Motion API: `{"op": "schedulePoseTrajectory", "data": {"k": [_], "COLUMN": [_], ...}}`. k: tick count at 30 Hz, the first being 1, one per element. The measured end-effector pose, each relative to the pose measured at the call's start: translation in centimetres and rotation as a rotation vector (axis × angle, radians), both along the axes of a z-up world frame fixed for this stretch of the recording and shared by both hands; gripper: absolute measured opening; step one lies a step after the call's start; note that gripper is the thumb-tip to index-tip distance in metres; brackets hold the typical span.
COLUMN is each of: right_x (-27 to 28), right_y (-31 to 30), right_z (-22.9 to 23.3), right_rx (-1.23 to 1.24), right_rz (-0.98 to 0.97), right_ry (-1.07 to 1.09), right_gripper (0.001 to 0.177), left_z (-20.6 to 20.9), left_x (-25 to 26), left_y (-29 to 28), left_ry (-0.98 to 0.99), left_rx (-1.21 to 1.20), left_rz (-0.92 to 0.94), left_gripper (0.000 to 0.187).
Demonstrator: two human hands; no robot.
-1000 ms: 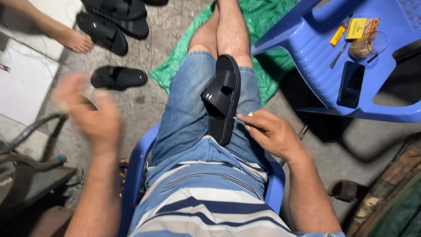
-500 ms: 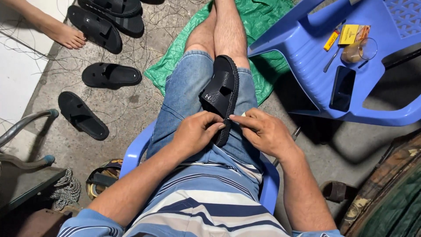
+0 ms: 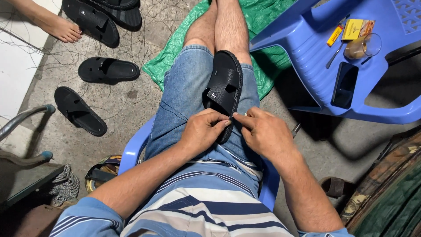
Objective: Repairing a black sandal by stitching the strap using a small hand tool and thread.
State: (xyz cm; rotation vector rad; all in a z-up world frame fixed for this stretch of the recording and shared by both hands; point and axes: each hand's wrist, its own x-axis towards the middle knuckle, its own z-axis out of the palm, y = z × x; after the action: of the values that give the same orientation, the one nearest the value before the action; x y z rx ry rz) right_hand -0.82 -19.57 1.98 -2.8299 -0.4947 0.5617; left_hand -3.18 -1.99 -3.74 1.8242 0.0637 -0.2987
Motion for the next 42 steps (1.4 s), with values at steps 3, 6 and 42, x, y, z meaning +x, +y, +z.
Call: {"op": "schedulePoseTrajectory", "data": {"k": [3,6,42], "right_x": [0.3,0.2,-0.8], "right_y": [0.8,0.7,1.0], "right_z": [0.5,0.0,-0.4], "right_rx": [-0.059,0.002,0.215], "right_rz": [0.0,-0.024,-0.072], "right_ry": [-0.025,-0.029,-0.029], "right_gripper": [0.034,0.032,0.023], "left_z": [-0.3,-0.5,2.6], "left_x": [0.0,0.1,2.0], "left_y": [-0.3,-0.2,1.9], "left_ry": [-0.013,0.005,0.049], "left_rx": [0.01,-0.018,0.384], "left_rz": [0.002,0.021,-0.311], "left_gripper": [0.01,0.01,0.021]}}
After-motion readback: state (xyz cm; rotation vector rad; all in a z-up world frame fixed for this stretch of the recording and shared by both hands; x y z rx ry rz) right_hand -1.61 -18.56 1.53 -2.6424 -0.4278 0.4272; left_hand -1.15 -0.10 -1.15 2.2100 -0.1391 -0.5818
